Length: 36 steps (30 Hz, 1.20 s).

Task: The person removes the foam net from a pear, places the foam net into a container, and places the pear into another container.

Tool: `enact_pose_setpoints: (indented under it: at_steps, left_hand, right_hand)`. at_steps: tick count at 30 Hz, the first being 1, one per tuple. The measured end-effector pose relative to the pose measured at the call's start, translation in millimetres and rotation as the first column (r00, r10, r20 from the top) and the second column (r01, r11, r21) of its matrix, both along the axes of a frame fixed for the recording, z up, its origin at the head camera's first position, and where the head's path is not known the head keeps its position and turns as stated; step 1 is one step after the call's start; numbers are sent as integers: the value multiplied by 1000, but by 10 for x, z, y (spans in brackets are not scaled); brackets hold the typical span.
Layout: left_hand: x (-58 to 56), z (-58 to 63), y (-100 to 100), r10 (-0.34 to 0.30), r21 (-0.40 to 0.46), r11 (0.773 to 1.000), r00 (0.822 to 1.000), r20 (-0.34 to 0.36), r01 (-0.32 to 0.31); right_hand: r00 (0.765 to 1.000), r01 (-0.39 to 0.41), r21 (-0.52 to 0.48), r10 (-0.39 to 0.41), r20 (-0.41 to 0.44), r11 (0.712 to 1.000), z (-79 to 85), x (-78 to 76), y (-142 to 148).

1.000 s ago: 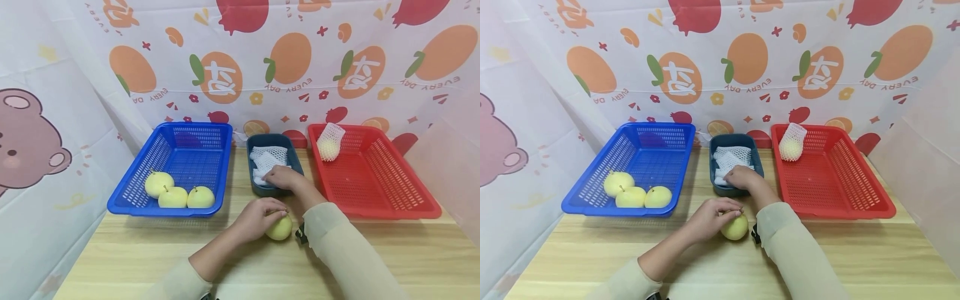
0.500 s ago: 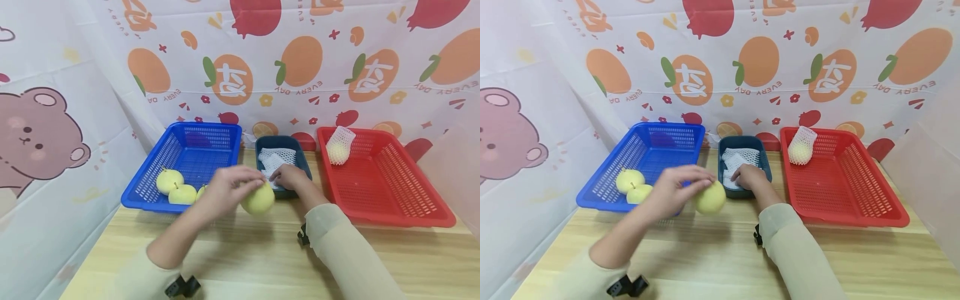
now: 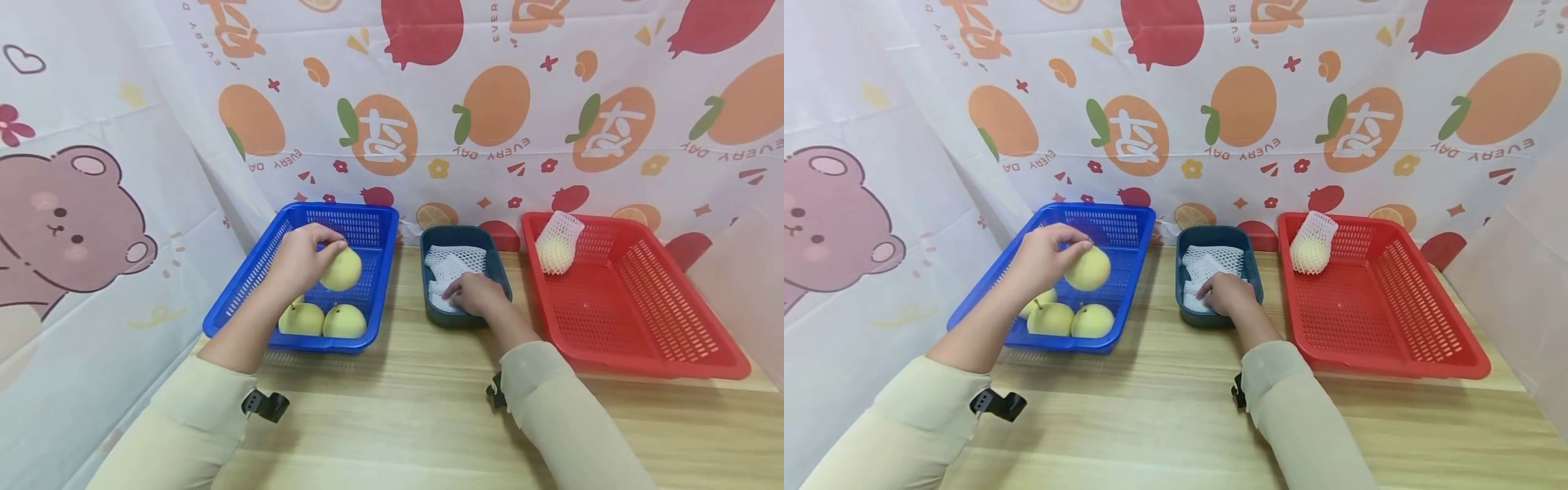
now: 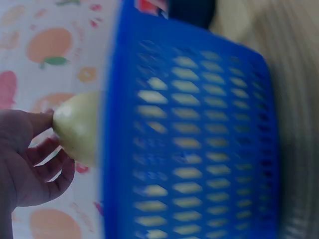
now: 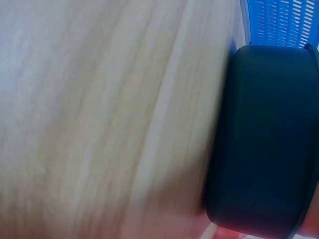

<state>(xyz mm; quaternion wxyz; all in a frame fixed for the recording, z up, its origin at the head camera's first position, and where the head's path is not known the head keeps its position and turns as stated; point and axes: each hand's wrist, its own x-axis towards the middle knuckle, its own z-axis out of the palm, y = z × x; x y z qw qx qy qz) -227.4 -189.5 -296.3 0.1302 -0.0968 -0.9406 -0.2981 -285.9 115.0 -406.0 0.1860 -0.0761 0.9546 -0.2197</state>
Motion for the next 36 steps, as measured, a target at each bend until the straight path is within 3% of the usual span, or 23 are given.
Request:
enact_pose_setpoints:
  at_steps: [4,14,22,36]
  left_hand:
    - [-84,-142,-97,58,-107,993,997,41,-53]
    - [-179,-355,-229,95,-241,968,989,113,-65]
    - [-219,-437,-271,61,-271,962,989,136,-22]
    - [-214,-458,-357,101,-266,963,968,231,-38]
  right_hand:
    - [1000,2,0,-2,-8,1000,-21,-13,-6]
    - [1000,18,-16,-18,3,1000,-10,-5,-3]
    - [1000,29,-20,-29,2,999,-16,-6,-7]
    - [997,-48,-48,45,-68,998,40,54,78]
